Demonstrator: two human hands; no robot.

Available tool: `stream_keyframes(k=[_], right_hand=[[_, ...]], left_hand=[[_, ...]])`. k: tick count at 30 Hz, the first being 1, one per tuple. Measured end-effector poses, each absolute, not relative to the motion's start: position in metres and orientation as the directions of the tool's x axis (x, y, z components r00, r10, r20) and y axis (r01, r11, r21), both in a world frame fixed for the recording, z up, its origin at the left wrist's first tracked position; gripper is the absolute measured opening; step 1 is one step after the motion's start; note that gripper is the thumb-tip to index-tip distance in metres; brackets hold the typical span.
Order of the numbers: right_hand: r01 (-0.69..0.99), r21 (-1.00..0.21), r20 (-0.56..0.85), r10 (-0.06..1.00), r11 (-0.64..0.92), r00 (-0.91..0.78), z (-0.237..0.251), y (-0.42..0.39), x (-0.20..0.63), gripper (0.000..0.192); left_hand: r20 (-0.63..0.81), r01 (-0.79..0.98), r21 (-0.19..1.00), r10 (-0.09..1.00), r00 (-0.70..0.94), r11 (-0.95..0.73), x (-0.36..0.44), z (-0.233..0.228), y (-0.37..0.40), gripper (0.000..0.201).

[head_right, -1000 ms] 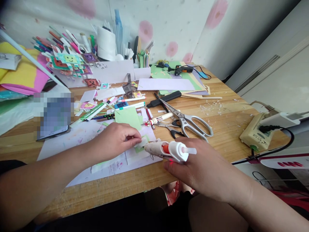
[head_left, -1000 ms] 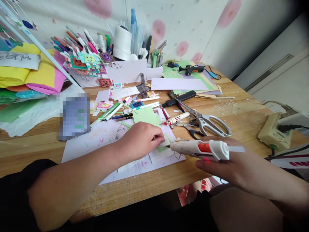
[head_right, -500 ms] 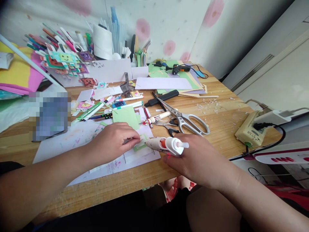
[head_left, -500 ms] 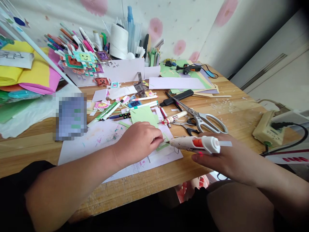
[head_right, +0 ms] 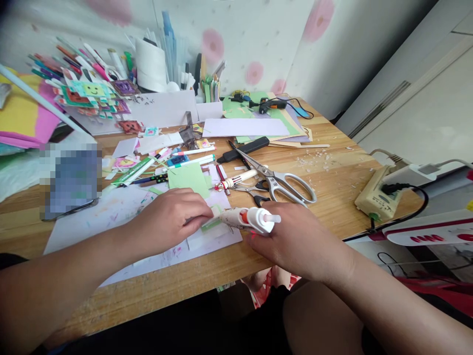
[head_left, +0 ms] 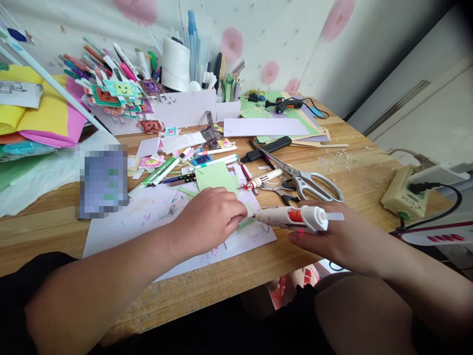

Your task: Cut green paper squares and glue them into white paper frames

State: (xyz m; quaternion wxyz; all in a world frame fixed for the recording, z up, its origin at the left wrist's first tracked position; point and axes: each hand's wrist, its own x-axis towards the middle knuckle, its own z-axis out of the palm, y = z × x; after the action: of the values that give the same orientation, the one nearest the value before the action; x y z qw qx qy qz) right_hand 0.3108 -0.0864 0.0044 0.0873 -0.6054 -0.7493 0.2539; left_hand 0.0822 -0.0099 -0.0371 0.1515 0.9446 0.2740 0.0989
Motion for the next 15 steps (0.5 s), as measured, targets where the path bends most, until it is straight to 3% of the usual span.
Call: stream_keyframes(k=[3, 15], right_hand=[[0.89, -0.432, -0.229, 0.937, 0.144, -0.263, 0.0041, -0.0855, 0.3121, 0.019], [0.875, -0.467, -0.233, 0.938, 0.125, -0.258, 0.0024, -0.087, 0.3186, 0.02]], left_hand=[[0.103, 0.467, 0.337, 0.526, 0.845, -0.817, 0.0816, -0.0388, -0.0085, 0.02], [0.133, 0.425, 0.288, 0.476, 0.87, -0.858, 0.0843, -0.0442, -0.0057, 0.017]])
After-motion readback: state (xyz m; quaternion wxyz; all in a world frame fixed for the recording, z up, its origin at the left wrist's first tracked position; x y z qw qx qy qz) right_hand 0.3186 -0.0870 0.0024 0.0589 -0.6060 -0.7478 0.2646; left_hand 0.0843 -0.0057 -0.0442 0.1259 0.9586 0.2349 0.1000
